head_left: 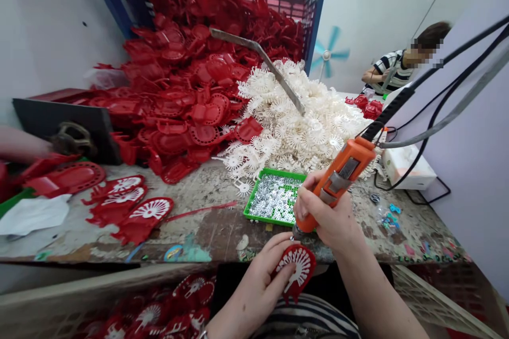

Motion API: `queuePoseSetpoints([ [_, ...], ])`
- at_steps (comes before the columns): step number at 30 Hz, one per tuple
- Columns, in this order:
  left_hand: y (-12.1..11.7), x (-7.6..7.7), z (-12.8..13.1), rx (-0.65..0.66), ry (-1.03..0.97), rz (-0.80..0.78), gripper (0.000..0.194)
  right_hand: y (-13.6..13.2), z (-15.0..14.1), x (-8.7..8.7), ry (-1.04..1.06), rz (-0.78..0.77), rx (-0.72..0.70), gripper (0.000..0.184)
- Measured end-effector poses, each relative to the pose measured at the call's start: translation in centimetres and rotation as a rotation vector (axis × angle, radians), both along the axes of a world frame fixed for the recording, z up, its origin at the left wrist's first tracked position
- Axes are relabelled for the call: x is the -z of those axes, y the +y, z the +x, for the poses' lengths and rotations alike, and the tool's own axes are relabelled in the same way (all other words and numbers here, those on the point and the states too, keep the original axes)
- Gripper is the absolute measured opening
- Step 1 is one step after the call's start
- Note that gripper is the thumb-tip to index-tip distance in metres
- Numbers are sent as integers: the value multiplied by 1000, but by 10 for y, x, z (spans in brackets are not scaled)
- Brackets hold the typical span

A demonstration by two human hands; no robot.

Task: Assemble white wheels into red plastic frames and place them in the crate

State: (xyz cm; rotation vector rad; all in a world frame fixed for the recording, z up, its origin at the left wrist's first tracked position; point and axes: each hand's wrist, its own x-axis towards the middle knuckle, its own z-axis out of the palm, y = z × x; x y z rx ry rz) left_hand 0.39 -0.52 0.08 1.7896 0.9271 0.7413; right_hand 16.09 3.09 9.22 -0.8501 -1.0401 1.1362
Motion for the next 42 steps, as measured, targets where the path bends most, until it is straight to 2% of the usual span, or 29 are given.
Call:
queuePoseSetpoints([
  [12, 0, -3, -3, 17, -16, -28, 34, 4, -5, 5, -1, -5, -17, 27],
  [21, 5, 10, -3, 6, -73, -19, 35, 8, -8, 9, 0, -21, -10, 29],
  [27, 5, -4, -3, -10, -78, -45, 30, 8, -8, 7, -4, -18, -25, 26],
  [34, 5, -20, -3, 23, -115, -60, 33, 6, -7, -18, -6, 73, 34, 20],
  [37, 4, -21, -2, -45, -140, -153, 34, 3, -7, -26, 29, 96, 48, 20],
  [42, 2, -21, 5, -195, -344, -507, 33, -6, -7, -25, 30, 100, 6, 23],
])
